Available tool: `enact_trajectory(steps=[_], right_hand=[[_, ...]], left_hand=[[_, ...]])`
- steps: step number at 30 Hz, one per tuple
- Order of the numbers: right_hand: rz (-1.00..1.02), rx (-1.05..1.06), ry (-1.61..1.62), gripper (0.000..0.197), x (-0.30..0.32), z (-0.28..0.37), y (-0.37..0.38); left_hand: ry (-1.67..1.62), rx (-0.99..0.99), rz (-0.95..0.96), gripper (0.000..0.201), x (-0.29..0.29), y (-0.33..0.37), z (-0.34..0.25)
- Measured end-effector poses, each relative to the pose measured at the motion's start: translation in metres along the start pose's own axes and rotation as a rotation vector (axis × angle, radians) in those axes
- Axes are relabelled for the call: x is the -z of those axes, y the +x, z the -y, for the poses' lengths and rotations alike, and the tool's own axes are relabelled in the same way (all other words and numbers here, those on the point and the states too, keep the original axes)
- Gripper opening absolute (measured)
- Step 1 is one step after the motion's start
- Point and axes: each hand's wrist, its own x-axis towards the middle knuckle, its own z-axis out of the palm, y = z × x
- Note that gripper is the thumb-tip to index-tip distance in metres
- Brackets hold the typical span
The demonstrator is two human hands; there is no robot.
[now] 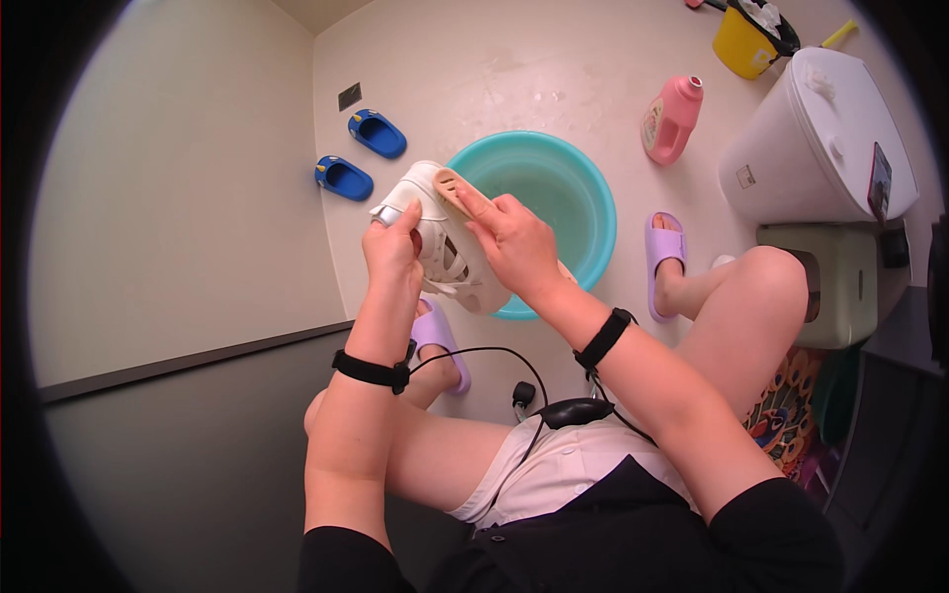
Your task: The person cleans a shoe using a brush and water in a basin. The person scrubs the upper, side, and sole of the shoe, occasionally dipping the brush into the water.
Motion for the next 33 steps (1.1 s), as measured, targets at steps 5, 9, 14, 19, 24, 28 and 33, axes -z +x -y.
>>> enact_trajectory(steps=[5, 9, 14, 19, 24, 28, 33], right_hand=[[0.041, 0.023, -0.022, 0.048, 0.001, -0.008, -0.02], [0.154, -0.01, -0.104, 0.048, 0.012, -0.025, -0.055], [0.089, -0.005, 0.028, 0.048, 0.011, -0.007, -0.039], [0.062, 0.042, 0.054, 0.048, 0.007, 0.01, -0.019], [0.174, 0.032, -0.105, 0.046, 0.021, -0.025, -0.055], [0.188, -0.016, -0.115, 0.047, 0.02, -0.025, -0.06], [0.111, 0.021, -0.071, 0.047, 0.01, -0.011, -0.026]], left_hand=[[-0.036, 0.015, -0.024, 0.025, 0.014, 0.013, 0.0], [-0.069, 0.012, -0.056, 0.025, 0.021, 0.02, -0.004], [-0.094, 0.014, -0.047, 0.025, 0.013, 0.011, -0.008], [-0.104, 0.011, -0.036, 0.025, 0.016, 0.013, -0.002], [-0.193, -0.005, -0.084, 0.023, 0.024, 0.022, -0.014], [-0.136, -0.051, -0.097, 0.024, 0.028, 0.024, -0.017], [-0.121, -0.022, -0.051, 0.025, 0.017, 0.009, -0.018]])
